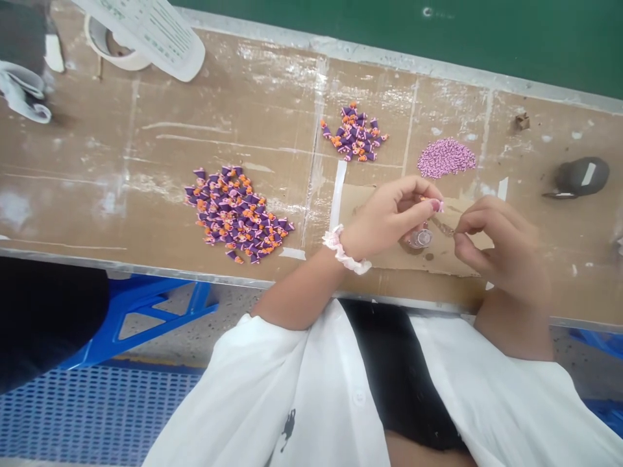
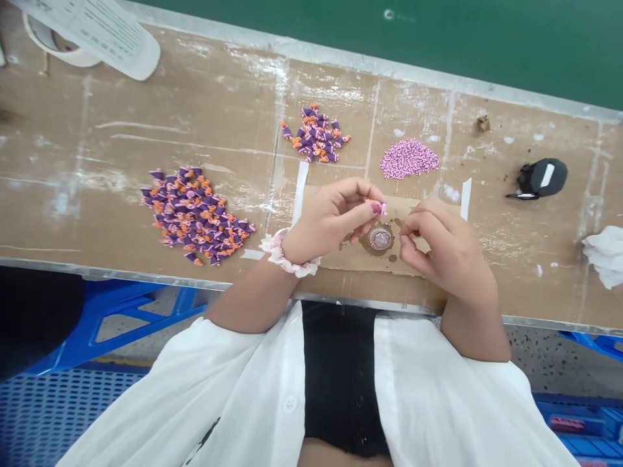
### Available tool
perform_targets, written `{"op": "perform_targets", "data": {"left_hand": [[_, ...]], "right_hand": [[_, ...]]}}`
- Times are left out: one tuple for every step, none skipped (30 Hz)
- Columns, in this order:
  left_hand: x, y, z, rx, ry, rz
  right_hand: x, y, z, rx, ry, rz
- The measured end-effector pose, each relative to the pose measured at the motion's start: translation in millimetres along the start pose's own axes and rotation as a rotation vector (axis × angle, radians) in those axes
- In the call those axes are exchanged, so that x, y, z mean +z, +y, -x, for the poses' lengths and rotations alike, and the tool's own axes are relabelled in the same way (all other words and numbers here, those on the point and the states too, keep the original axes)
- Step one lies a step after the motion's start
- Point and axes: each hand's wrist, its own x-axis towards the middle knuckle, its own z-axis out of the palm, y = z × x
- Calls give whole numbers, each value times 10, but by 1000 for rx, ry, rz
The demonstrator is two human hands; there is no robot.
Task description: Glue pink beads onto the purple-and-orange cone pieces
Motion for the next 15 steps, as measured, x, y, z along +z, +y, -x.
{"op": "perform_targets", "data": {"left_hand": [[3, 4, 2, -32, -28, 39], [6, 7, 4, -57, -58, 76], [9, 8, 5, -73, -91, 114], [13, 8, 6, -83, -124, 150], [17, 7, 6, -91, -157, 184], [21, 4, 5, -98, -187, 214], [26, 1, 4, -103, -210, 240], [32, -2, 2, -109, -226, 261], [38, -5, 0, -118, -237, 277], [44, -7, -2, -130, -241, 290], [51, -8, -4, -142, -240, 300], [57, -9, -6, -154, -237, 305], [64, -9, -7, -167, -237, 304], [69, -9, -7, -176, -238, 301], [74, -8, -8, -182, -238, 297]], "right_hand": [[7, -12, -5, 28, 47, -15], [17, -26, -13, 44, 94, -33], [29, -41, -22, 50, 138, -54], [42, -55, -30, 48, 177, -75], [55, -68, -37, 43, 208, -93], [67, -79, -41, 41, 229, -102], [77, -88, -43, 40, 245, -102], [84, -96, -43, 39, 252, -94], [89, -102, -42, 39, 251, -81], [93, -106, -39, 35, 248, -68], [94, -108, -36, 30, 245, -60], [96, -109, -33, 25, 242, -55], [97, -108, -29, 22, 236, -53], [100, -105, -25, 20, 231, -55], [103, -102, -21, 16, 227, -61]]}}
